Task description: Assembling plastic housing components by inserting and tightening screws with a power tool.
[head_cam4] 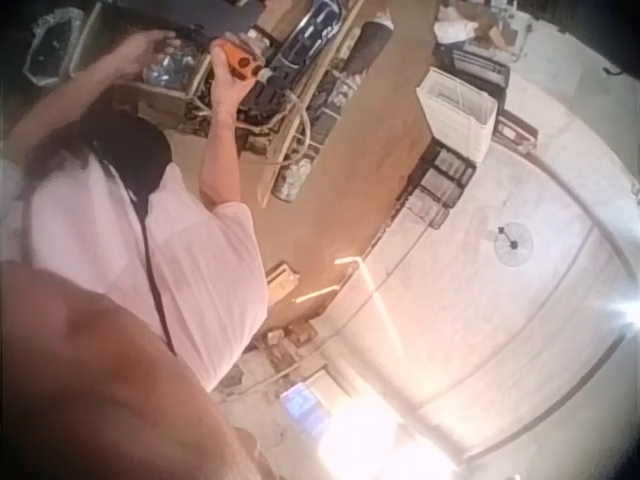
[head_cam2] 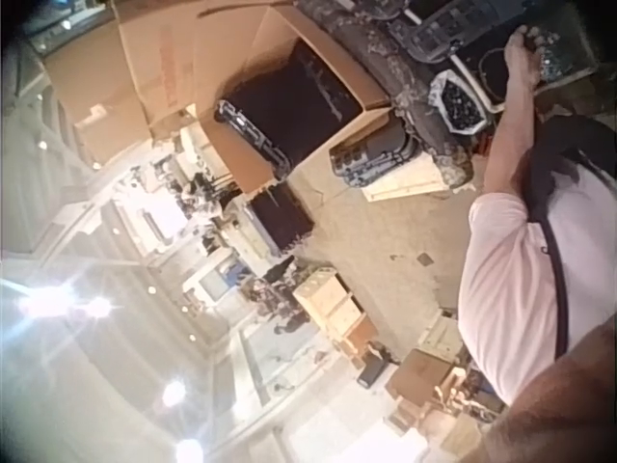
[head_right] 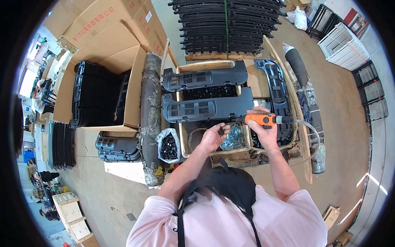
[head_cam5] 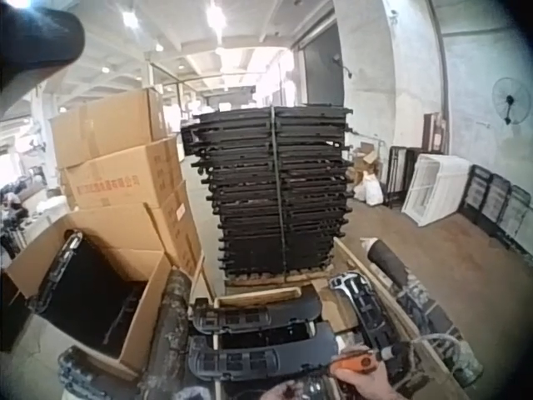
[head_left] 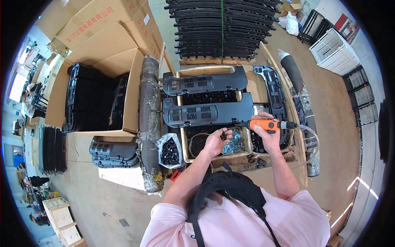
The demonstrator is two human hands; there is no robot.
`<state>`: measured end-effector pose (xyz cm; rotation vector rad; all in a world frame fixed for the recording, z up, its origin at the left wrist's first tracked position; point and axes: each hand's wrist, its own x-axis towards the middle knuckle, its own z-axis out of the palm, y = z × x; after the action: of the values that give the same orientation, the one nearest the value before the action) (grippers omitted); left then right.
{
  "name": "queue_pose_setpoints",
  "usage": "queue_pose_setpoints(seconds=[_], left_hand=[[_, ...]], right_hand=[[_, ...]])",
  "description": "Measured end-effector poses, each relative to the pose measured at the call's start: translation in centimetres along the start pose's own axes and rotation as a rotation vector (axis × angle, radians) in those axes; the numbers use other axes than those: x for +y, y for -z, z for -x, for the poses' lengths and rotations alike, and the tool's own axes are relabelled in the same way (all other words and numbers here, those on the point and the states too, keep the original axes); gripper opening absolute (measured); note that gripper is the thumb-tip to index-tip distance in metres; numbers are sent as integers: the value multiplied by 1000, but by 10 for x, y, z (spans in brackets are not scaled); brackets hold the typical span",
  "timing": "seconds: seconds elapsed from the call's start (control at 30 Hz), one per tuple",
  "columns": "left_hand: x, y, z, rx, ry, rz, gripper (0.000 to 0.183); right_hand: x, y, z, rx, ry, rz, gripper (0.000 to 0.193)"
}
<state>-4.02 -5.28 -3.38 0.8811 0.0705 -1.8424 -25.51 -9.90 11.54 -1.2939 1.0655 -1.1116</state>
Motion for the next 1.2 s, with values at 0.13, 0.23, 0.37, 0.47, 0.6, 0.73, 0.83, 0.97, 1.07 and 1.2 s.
queue_pose_setpoints(seconds=[0.13, 0.23, 0.37, 0.47, 0.6, 0.73, 0.83, 0.97, 1.07, 1.2], left_hand=[[-5, 2, 10, -12, -24, -19, 24], [-12, 20, 6, -94, -59, -43, 24], [-17, 10, 10, -32, -50, -131, 22], [-16, 8, 12, -1, -25, -99, 21], [-19, 12, 8, 12, 6, 34, 23], [-20, 6, 8, -16, 38, 107, 23], [-19, 0, 9, -38, 40, 131, 22], [-21, -9, 8, -44, 37, 152, 22], [-22, -10, 7, -33, 41, 164, 22], [-21, -9, 8, -43, 42, 192, 22]], right_hand=[[2, -5, 8, 7, -53, -30, 54], [5, -10, 11, -32, -64, -43, 54], [14, -6, 16, -57, -65, -45, 54], [13, -8, 20, -69, -82, -31, 53], [13, -13, 23, -104, -76, -33, 52], [20, -12, 25, -109, -75, -29, 51], [26, -12, 26, -118, -32, -33, 51], [29, -12, 26, -106, -15, -25, 52], [29, -13, 26, -106, -18, -18, 52], [25, -15, 27, -99, -9, 11, 53]])
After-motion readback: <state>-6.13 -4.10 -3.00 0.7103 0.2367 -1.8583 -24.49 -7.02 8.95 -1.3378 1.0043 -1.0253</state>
